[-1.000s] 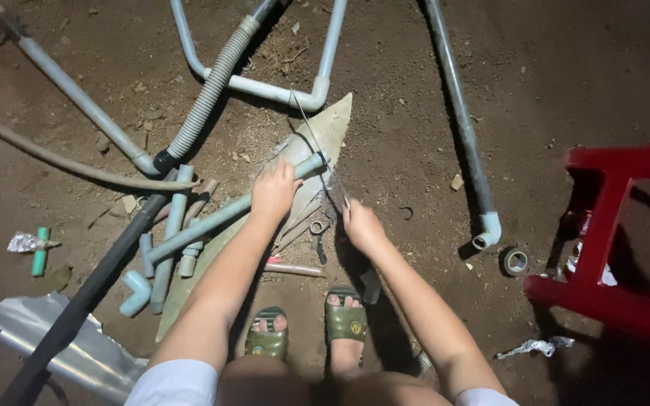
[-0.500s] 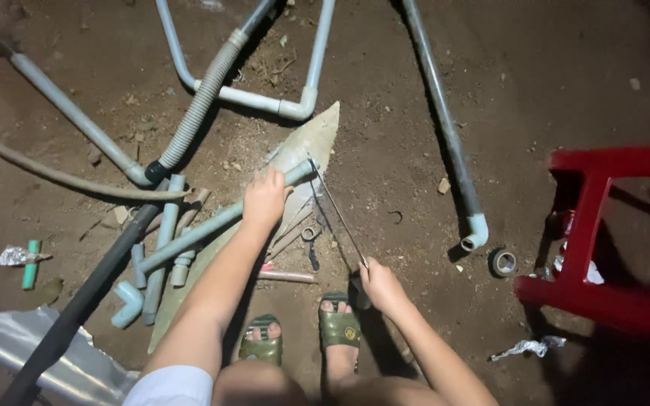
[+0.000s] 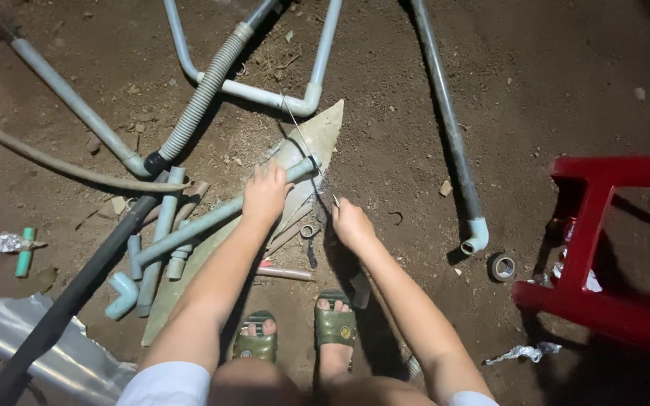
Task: The person cuts a grey PVC pipe with a hacksaw, then assembles a pipe system by connecting various PVC pipes and fittings. They use a pipe cutter to trim a section and join the pieces together on the ground.
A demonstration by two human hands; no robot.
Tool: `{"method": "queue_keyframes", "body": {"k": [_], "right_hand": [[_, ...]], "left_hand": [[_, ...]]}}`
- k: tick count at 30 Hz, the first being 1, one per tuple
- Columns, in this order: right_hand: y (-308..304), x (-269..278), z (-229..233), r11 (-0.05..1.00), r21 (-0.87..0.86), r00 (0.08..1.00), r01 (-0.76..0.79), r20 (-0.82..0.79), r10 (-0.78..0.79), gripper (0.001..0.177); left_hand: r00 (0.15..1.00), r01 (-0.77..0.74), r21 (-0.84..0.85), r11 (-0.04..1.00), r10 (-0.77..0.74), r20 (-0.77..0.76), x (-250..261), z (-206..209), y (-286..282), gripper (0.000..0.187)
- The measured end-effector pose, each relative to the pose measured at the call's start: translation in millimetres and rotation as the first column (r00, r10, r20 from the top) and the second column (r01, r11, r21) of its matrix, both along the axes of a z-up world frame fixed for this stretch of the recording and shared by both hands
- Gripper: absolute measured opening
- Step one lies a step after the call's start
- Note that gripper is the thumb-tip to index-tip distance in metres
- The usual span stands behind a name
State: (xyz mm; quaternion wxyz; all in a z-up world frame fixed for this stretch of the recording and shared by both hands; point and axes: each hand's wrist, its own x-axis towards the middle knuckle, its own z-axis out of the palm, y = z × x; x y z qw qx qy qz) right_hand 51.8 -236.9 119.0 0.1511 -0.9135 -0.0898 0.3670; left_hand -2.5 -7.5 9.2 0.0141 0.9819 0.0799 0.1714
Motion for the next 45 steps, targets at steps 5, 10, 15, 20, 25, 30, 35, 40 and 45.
{"method": "queue_keyframes", "body": {"k": [5, 10, 15, 20, 25, 30, 35, 40, 45], "right_hand": [[-34, -50, 23, 0.999, 0.015, 0.998, 0.046, -0.035, -0.045, 0.041], [-88, -94, 42, 0.991, -0.037, 0.984, 0.127, -0.125, -0.131, 0.042], [-111, -109, 54, 0.992, -0.085, 0.984, 0.095, -0.143, -0.107, 0.038], [-95, -87, 49, 0.993, -0.080, 0.983, 0.087, -0.155, -0.099, 0.040], [-38, -33, 37, 0.999, -0.019, 0.997, 0.036, -0.073, -0.037, 0.039], [-2, -5, 17, 0.999, 0.049, 0.999, 0.018, -0.030, -0.016, 0.041], [-12, -17, 15, 0.996, 0.066, 0.998, 0.055, -0.027, -0.053, 0.040], [-50, -62, 32, 0.981, 0.087, 0.981, 0.175, -0.100, -0.166, 0.042], [-89, -101, 61, 0.982, -0.022, 0.971, 0.188, -0.145, -0.189, 0.044]], "left_hand": [[1.000, 0.010, 0.013, 1.000, -0.010, 0.025, -1, -7, 3, 0.059], [1.000, 0.014, -0.040, 0.999, -0.015, -0.027, -1, -3, 3, 0.055], [1.000, 0.010, -0.044, 0.999, -0.010, -0.017, -1, -12, 1, 0.056], [1.000, 0.002, -0.038, 0.999, -0.003, -0.022, 0, -3, 4, 0.055], [1.000, -0.001, -0.026, 1.000, 0.000, -0.027, -1, -13, 2, 0.057], [0.999, 0.010, -0.031, 0.999, -0.011, -0.042, -2, -9, 4, 0.056], [1.000, 0.015, -0.011, 1.000, -0.015, 0.008, 0, -16, 4, 0.057], [0.999, 0.027, 0.001, 1.000, -0.027, 0.046, -1, -19, 4, 0.055], [0.998, 0.031, -0.001, 1.000, -0.031, 0.050, 0, -23, 4, 0.056]]}}
